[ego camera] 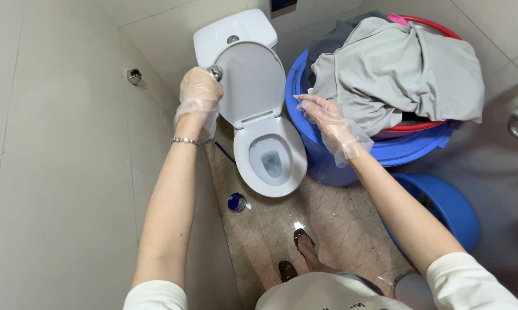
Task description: The person sprays cleaning solution into the toilet bowl and on the floor, then uses a handheld bidet sprayer to rinse the bowl and surrounding floor. They scrub the toilet base and floor with a brush while kneeling, then rinse the area again with the sprayer.
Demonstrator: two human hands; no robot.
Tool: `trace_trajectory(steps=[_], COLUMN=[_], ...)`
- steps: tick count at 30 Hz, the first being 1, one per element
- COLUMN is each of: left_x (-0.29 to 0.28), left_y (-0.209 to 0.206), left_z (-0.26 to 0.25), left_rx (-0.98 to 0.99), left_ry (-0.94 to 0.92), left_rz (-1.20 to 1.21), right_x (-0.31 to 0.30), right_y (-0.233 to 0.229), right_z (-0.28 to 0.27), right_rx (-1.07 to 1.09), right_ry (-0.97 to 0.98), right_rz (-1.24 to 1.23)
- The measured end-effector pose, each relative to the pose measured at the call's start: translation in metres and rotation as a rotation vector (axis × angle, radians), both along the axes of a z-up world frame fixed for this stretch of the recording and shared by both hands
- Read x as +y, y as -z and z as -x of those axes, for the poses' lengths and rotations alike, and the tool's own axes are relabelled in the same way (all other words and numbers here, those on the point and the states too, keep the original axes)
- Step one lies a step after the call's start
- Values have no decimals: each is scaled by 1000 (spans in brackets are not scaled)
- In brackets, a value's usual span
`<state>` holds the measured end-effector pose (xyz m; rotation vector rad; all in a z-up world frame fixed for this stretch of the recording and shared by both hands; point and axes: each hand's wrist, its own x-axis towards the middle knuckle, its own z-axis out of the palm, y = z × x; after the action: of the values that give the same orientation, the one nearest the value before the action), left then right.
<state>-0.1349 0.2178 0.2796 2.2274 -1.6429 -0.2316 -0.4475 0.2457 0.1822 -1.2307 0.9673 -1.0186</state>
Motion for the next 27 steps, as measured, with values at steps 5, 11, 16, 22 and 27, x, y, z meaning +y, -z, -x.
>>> trace_trajectory(steps=[5, 11, 16, 22, 27], left_x=[18, 38, 26, 32, 46], left_y=[1, 23, 23, 43, 50], left_z=[11, 5, 10, 35, 20], left_rx=[81, 59, 63, 44, 113], left_ry=[-68, -79, -76, 23, -58], left_rz=[-164, -164, -136, -178, -188], right_x=[6, 25, 32, 45, 54], right_y=[-14, -4, -1, 0, 15], right_z=[4, 10, 7, 9, 21], right_rx=[-42, -38, -33, -10, 24], right_ry=[10, 33, -1, -3, 30], right_rz=[17, -36, -22, -65, -113])
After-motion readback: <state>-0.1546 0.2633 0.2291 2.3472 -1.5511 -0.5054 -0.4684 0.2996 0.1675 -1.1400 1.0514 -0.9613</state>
